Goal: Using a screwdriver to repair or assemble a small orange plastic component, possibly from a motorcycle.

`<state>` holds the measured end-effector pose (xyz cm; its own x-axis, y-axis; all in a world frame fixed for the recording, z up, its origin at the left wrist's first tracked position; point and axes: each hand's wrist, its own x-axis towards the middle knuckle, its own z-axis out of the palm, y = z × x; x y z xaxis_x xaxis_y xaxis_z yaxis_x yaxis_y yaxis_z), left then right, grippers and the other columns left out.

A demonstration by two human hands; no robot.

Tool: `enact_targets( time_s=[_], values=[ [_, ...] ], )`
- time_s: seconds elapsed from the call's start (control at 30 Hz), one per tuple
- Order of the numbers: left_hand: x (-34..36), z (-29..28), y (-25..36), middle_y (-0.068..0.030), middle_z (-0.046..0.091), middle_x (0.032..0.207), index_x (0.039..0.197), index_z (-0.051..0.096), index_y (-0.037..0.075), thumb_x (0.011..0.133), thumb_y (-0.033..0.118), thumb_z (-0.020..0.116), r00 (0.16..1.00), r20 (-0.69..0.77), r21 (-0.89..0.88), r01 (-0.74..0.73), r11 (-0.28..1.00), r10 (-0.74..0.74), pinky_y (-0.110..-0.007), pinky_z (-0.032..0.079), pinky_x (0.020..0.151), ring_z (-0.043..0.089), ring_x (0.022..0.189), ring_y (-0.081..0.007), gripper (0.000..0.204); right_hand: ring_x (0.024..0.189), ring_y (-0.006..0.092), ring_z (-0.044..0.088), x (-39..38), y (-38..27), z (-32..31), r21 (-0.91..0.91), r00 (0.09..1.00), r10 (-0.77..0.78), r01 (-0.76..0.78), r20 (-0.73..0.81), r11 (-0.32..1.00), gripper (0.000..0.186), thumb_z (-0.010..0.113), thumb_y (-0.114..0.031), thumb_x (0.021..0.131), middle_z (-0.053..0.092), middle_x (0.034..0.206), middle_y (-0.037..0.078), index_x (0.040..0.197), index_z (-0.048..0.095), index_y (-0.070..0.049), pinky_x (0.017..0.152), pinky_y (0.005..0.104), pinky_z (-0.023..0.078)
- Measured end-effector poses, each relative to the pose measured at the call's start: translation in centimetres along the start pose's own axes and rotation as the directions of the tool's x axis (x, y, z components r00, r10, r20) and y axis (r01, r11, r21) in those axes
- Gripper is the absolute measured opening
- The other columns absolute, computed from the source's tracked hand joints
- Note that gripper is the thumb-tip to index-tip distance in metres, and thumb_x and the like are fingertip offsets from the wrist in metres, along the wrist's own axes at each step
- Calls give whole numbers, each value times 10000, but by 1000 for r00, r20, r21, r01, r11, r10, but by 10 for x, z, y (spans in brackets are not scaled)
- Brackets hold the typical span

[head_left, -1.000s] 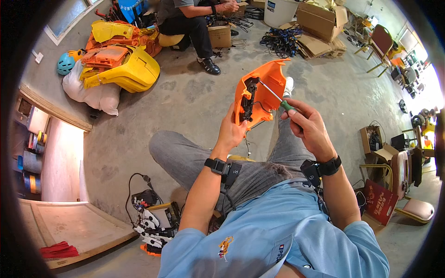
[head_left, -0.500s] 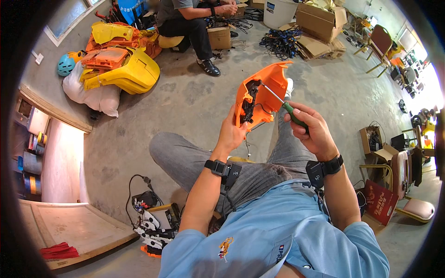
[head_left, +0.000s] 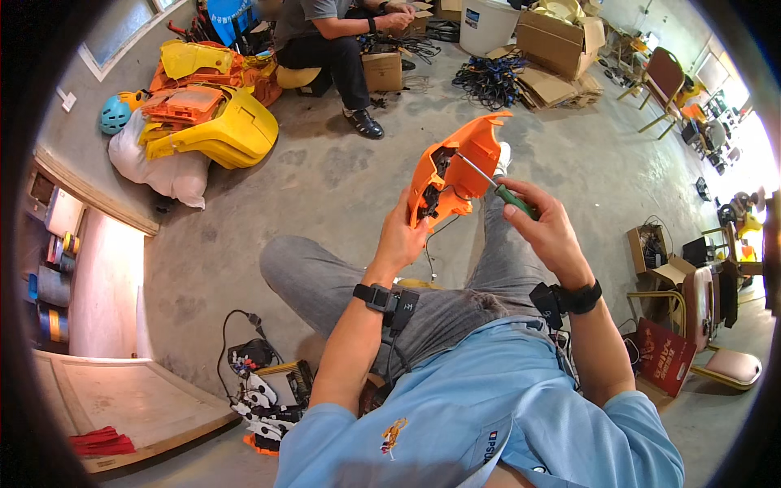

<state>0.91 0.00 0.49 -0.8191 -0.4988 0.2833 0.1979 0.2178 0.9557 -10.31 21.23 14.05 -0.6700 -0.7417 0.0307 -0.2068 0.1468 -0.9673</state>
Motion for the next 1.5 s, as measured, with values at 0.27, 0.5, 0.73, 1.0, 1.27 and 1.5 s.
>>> enact_targets(
  time_s=[0.27,0.5,0.73,1.0,1.27,1.5],
  values=[
    [-1,2,5,-129,676,887,1449,398,92,919,-56,547,998,-9,15,68,998,-67,-355,550,567,701,669,-210,570,745,96,549,-3,-9,3,110,993,54,-42,-109,993,374,581,-157,980,655,917,58,1308,603,21,686,259,460],
    [-1,-1,5,-129,675,872,1467,380,101,921,-57,551,999,-17,58,43,997,-42,-357,535,542,697,646,-220,594,649,90,518,-6,-10,-6,370,974,221,-185,-57,910,343,512,-219,1028,628,880,75,1281,536,11,559,248,406],
    [0,0,2,-138,675,851,1462,381,99,910,-65,543,998,-27,90,55,994,-52,-375,540,552,707,654,-245,598,659,85,504,1,13,6,214,966,-11,69,-259,974,332,610,-200,992,622,947,74,1240,537,9,575,249,404],
    [-1,1,2,-156,681,870,1451,392,94,897,-74,551,998,-32,90,54,994,-51,-390,545,594,716,698,-267,600,664,83,518,-7,-4,-3,411,975,149,-68,-166,909,309,591,-252,1023,608,939,63,1196,542,-1,578,240,413],
    [0,1,-4,-181,689,905,1432,405,103,888,-75,563,996,-38,93,80,992,-77,-413,544,635,718,743,-306,594,698,83,509,-1,14,3,268,961,43,33,-273,963,321,617,-158,982,602,1012,68,1242,528,10,618,245,423],
    [0,1,-10,-233,687,978,1420,409,93,865,-78,583,998,-55,107,30,994,-24,-459,540,753,692,905,-434,606,685,78,509,-4,-5,7,284,952,60,30,-301,958,317,602,-157,988,607,968,68,1246,531,12,599,247,420]
  ],
)
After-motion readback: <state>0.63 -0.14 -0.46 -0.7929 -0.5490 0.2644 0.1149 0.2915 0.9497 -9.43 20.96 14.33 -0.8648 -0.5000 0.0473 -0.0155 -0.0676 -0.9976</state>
